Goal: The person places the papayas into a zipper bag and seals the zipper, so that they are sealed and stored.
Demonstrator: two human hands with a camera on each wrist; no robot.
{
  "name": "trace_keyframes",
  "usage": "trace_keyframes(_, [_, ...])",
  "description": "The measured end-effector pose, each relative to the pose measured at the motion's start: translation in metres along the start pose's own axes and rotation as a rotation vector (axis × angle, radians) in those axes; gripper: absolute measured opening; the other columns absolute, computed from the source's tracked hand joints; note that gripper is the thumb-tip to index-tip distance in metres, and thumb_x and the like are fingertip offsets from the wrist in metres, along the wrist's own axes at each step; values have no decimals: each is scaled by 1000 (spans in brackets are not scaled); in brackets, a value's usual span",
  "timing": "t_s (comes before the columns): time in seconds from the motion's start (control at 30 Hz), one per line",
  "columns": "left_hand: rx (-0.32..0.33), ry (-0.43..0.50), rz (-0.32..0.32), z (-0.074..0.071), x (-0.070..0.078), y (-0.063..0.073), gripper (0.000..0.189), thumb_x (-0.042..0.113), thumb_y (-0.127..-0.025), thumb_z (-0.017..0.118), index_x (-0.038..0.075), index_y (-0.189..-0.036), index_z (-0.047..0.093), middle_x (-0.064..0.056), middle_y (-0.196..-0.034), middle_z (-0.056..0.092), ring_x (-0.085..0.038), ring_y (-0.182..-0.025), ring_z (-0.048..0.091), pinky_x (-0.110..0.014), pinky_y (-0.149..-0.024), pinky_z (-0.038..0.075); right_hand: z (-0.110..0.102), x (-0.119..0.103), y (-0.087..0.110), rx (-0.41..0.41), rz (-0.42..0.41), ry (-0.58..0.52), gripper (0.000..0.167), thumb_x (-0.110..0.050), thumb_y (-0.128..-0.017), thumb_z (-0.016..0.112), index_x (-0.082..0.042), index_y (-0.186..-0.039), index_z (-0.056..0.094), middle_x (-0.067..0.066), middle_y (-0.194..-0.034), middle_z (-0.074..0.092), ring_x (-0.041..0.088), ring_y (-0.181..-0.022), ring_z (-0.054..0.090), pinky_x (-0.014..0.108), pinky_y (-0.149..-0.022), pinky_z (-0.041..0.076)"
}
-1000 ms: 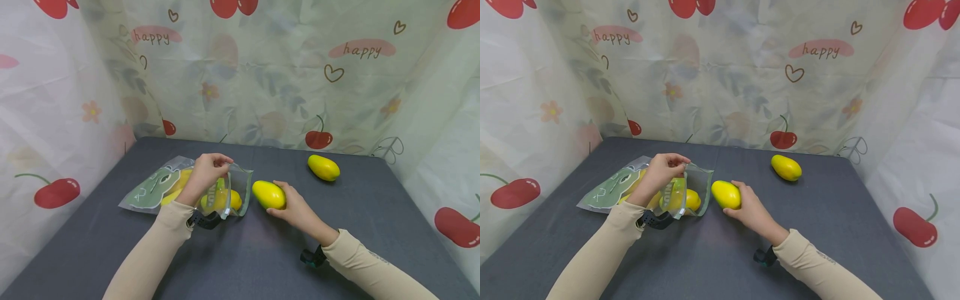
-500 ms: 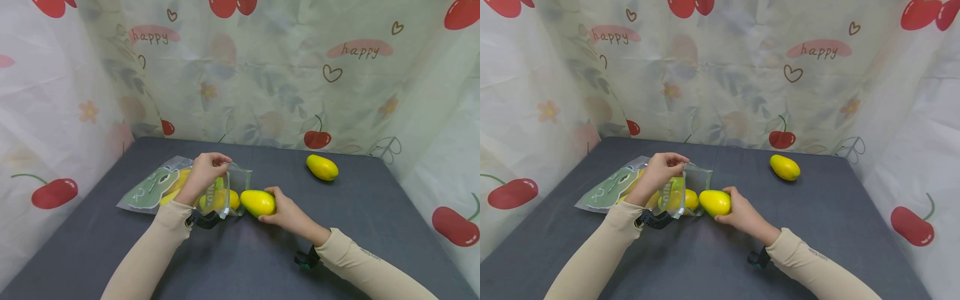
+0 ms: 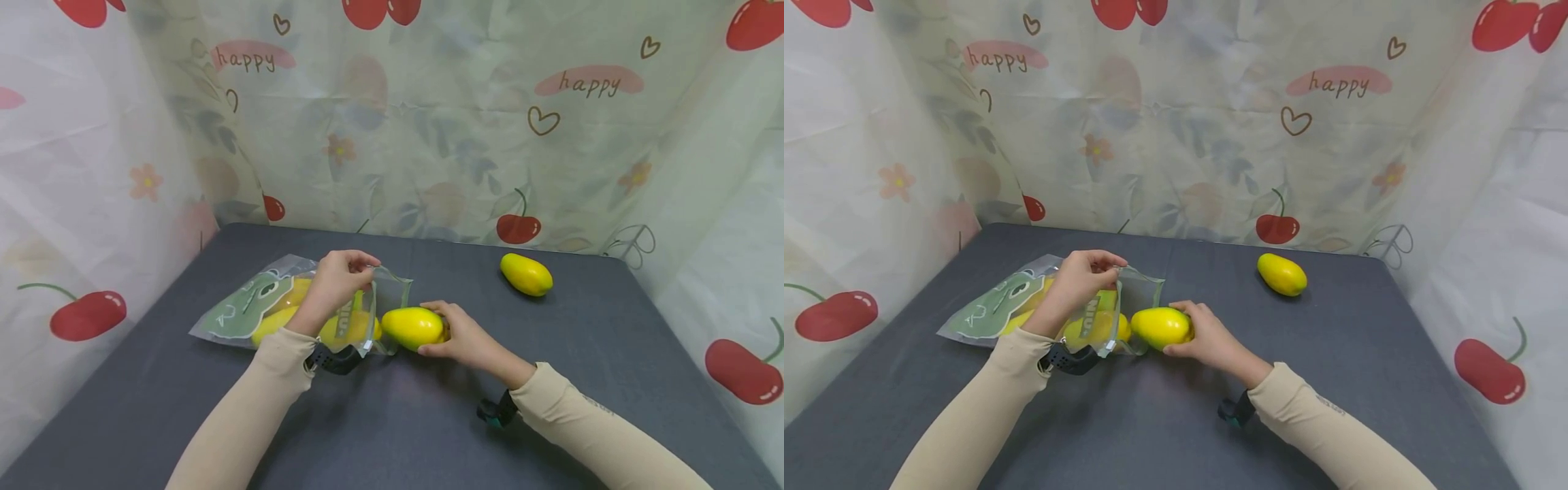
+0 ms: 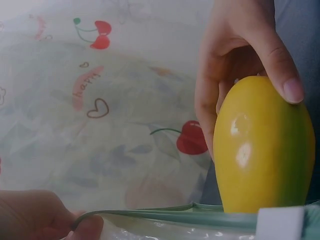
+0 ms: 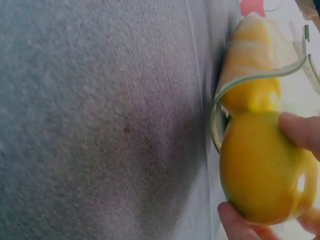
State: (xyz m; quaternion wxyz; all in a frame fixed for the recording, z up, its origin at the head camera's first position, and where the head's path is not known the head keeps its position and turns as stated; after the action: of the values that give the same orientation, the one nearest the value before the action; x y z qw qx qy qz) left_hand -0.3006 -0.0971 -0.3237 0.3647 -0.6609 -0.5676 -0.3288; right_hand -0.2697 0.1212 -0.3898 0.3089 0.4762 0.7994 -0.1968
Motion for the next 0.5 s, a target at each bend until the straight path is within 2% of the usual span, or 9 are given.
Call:
trace_keyframes(0.07, [7, -6, 1, 0, 0, 0, 18, 10, -90, 60, 12, -102, 73, -7, -86, 70, -25, -75, 70, -31, -67, 56, 1, 0, -3, -14, -12, -10, 74, -29, -80, 79, -9, -142, 44, 13, -128, 50, 26, -109, 54, 41, -90, 49])
trace_keyframes(0.23, [7, -1, -6, 0, 1, 0, 20, 9, -90, 60, 8, -106, 73, -9, -87, 70, -20, -69, 68, -38, -75, 57, 3, -2, -8, -41, -13, -74, 72, -28, -80, 79, -7, -139, 42, 13, -134, 50, 29, -116, 57, 42, -91, 52])
trace_keyframes(0.33, [-1, 9, -12, 1, 1, 0, 22, 9, -90, 59, 6, -107, 72, -9, -88, 70, -17, -67, 67, -42, -79, 57, 4, -1, -10, -45, -7, -102, 69, -27, -81, 79, -5, -134, 42, 13, -132, 51, 29, -115, 57, 41, -90, 53])
trace_keyframes(0.43, [-3, 6, -13, 1, 1, 0, 22, 8, -90, 58, 6, -107, 72, -9, -88, 70, -17, -68, 68, -39, -76, 57, 6, -2, -13, -55, -30, -113, 66, -27, -81, 78, -5, -132, 42, 13, -129, 52, 29, -113, 58, 41, -90, 54])
trace_keyframes(0.5, [1, -1, -12, 2, 1, 0, 22, 8, -89, 58, 8, -106, 73, -8, -86, 71, -16, -67, 67, -33, -67, 56, 8, -3, -16, -68, -47, -123, 65, -27, -81, 78, -6, -132, 42, 13, -129, 52, 28, -113, 58, 41, -90, 54])
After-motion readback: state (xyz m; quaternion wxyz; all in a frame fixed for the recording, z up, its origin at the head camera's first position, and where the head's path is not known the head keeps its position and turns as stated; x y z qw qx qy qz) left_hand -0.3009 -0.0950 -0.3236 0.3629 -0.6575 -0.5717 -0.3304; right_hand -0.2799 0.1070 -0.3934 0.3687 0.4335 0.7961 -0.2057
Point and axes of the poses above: each hand's wrist, its own y-axis away from the middle knuckle, its own z-axis out of the palm, x = y × z, the point moved 5 cm from there along -y, towards the middle knuckle
